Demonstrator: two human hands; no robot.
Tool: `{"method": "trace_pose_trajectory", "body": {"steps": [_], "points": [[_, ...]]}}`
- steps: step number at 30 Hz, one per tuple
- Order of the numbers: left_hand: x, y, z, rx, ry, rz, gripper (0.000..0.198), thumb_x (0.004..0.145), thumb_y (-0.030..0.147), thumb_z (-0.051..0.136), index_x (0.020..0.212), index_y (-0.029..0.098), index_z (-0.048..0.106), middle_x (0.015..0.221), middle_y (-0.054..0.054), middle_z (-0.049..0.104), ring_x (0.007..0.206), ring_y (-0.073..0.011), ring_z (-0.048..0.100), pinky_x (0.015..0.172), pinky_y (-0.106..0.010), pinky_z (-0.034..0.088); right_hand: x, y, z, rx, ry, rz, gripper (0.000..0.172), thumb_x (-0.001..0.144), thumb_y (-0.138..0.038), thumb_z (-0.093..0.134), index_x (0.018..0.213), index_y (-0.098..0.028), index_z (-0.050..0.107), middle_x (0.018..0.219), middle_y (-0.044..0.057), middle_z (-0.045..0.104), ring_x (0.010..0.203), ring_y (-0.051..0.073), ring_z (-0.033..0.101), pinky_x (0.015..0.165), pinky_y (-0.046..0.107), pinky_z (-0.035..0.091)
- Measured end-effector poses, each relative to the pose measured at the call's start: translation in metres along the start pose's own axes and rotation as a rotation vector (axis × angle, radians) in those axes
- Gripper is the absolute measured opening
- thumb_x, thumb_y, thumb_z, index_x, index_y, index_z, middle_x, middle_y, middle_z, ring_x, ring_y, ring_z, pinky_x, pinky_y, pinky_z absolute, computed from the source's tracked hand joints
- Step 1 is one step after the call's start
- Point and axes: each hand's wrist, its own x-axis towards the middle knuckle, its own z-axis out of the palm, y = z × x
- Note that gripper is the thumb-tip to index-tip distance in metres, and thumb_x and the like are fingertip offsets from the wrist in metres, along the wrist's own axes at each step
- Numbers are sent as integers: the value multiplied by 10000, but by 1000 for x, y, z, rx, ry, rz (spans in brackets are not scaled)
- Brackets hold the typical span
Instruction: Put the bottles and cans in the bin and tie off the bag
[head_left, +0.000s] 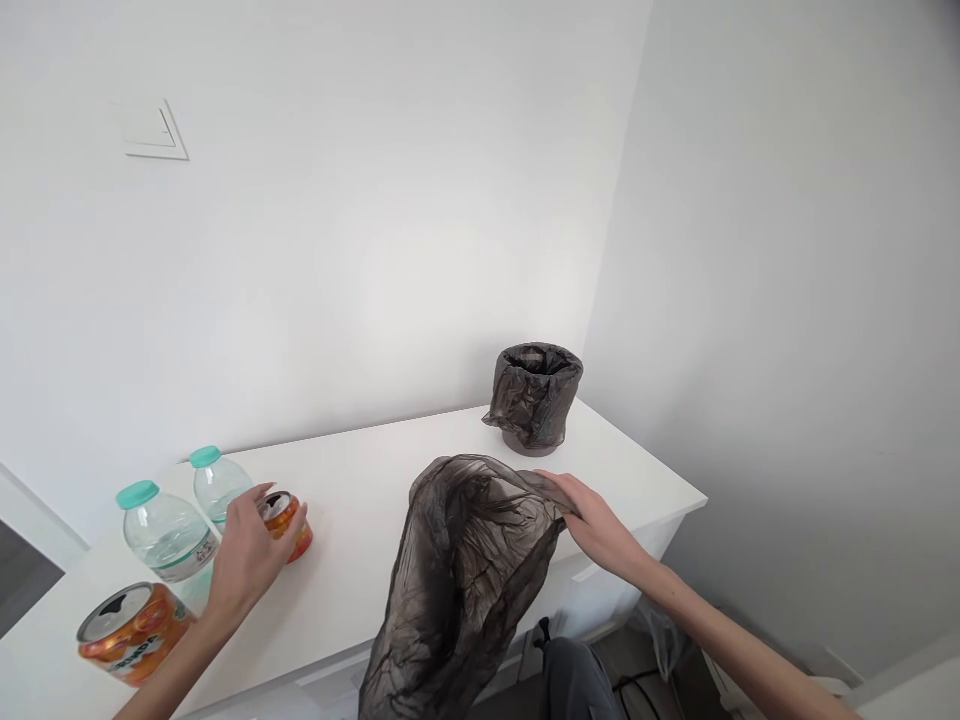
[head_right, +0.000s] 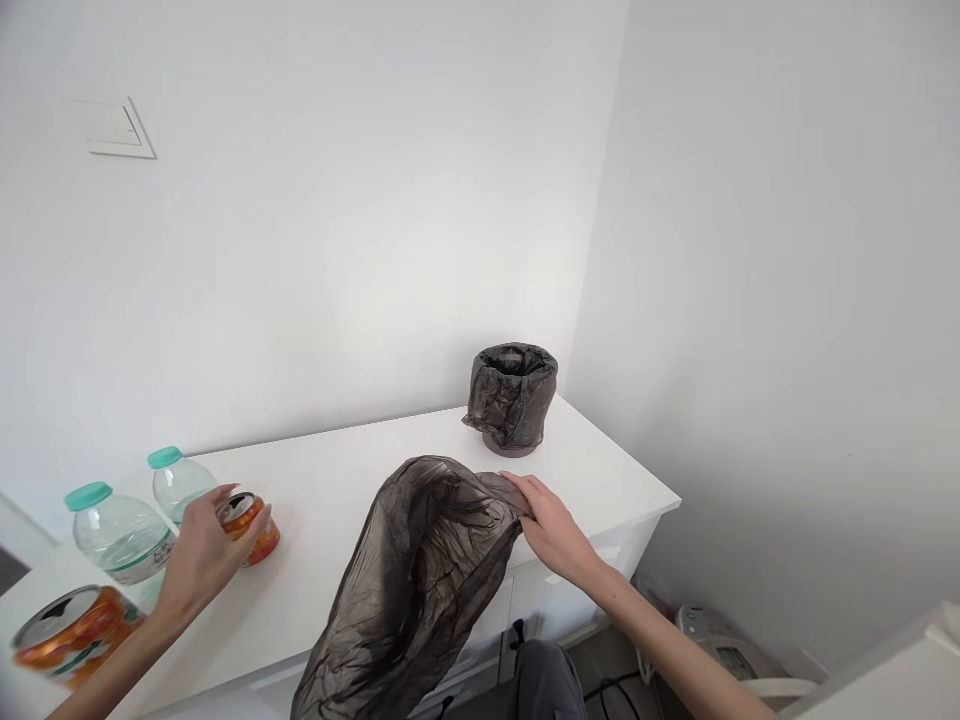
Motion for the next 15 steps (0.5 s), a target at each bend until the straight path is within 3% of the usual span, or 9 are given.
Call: {"method": "trace_pose_trajectory", "body": {"steps": [3,4,6,8,10,12,15], "points": [[-12,-1,-1,-52,144,236,484,918,511,530,1315,241,469,1489,-147,490,1439,-370,438,1178,-566,393,-14,-20,-7,-34,-19,-22,916,682,-32,381,1534,-362,453,1409,28,596,1313,235,559,1118,445,466],[-19,0,0,-80,139,305,454,930,484,532,1309,238,488,1503,-150,486,1445,-364,435,1200,-563,365,-18,-26,-7,-39,-22,-25,932,675,-24,377,1541,-365,439,1427,28,579,1331,233,545,1133,447,458],[-36,2,6,-178,23,364,427,950,451,536,1318,236,505,1482,-150,525,1423,-343,473,1202,-552,366,-26,-39,-3,-38,-24,-31,958,673,-12,371,1562,-370,396,1473,31,537,1380,229,505,1170,462,430],[-52,2,19,-328,-151,288,471,952,467,547,1363,245,489,1465,-142,556,1392,-327,517,1172,-545,414,-34,-54,8,-41,-30,-34,967,707,-4,374,1596,-380,320,1550,29,456,1445,228,438,1203,480,402],[-64,-1,34,-499,-294,114,576,931,510,572,1433,261,437,1527,-139,513,1392,-319,529,1147,-535,451,-43,-72,22,-71,-53,-36,947,773,-8,390,1626,-388,231,1648,18,319,1523,230,325,1236,487,365],[-71,-7,49,-623,-356,-48,671,909,536,583,1485,260,377,1600,-149,434,1416,-314,516,1151,-521,454,-53,-90,39,-134,-97,-70,900,852,-29,401,1646,-380,165,1718,1,162,1584,238,181,1274,497,296],[-73,-17,59,-670,-362,-166,720,917,541,547,1524,236,310,1649,-178,362,1449,-304,491,1165,-484,445,-70,-114,64,-252,-205,-195,839,928,-69,419,1665,-335,119,1752,10,6,1610,285,5,1300,568,162]]}}
